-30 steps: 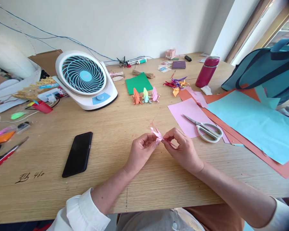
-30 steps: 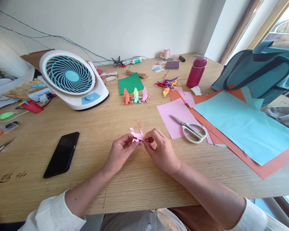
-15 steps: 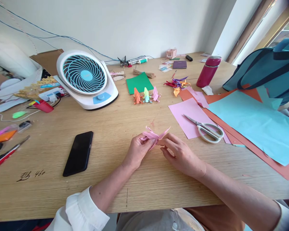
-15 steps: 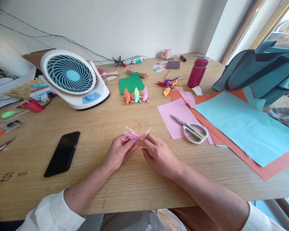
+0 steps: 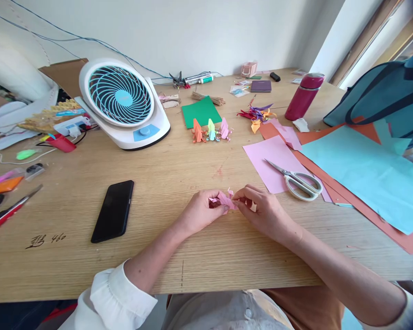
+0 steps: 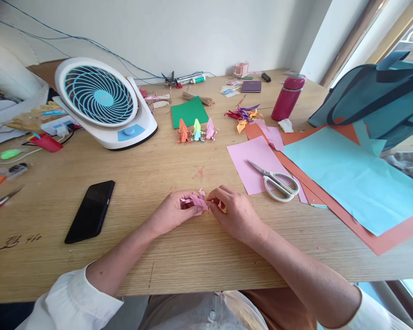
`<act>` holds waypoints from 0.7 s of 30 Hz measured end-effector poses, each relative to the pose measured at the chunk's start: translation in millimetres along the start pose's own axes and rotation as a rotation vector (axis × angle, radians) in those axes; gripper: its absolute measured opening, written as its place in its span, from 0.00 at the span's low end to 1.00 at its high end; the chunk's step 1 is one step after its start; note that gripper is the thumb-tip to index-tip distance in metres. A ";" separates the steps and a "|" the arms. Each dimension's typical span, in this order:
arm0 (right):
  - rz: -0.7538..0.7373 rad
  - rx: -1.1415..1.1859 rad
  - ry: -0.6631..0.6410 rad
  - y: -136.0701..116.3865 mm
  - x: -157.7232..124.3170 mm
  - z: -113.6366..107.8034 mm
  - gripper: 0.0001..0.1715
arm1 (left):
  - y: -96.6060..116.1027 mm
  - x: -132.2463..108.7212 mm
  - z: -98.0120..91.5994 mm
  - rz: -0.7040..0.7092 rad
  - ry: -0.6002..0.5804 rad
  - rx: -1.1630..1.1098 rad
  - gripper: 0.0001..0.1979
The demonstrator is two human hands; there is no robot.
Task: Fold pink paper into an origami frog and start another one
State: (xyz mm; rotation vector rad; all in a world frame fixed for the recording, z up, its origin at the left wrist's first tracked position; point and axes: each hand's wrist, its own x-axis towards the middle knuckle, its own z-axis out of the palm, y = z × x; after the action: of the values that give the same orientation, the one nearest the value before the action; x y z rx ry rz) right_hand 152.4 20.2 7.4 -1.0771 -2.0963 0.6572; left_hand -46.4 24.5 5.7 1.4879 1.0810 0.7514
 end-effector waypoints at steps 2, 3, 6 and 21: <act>0.016 -0.024 -0.035 0.3 -1.4 0.1 0.07 | 2.1 -2.4 -1.4 0.004 -0.046 0.090 0.04; 0.023 -0.040 -0.048 0.6 -2.0 0.3 0.06 | 3.6 -3.4 -2.1 0.007 -0.062 0.130 0.04; 0.031 -0.080 -0.070 2.3 -3.7 1.0 0.06 | 7.6 -5.2 -3.9 0.009 -0.061 0.311 0.04; -0.295 -0.289 -0.216 -7.4 -33.2 1.1 0.18 | -6.8 -13.4 1.8 0.306 0.251 0.762 0.34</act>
State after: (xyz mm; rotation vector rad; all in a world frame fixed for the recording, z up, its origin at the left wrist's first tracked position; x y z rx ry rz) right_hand 162.0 -11.7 0.5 -0.8470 -2.5321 0.3442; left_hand -51.4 11.4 0.0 2.2864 1.4402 0.7908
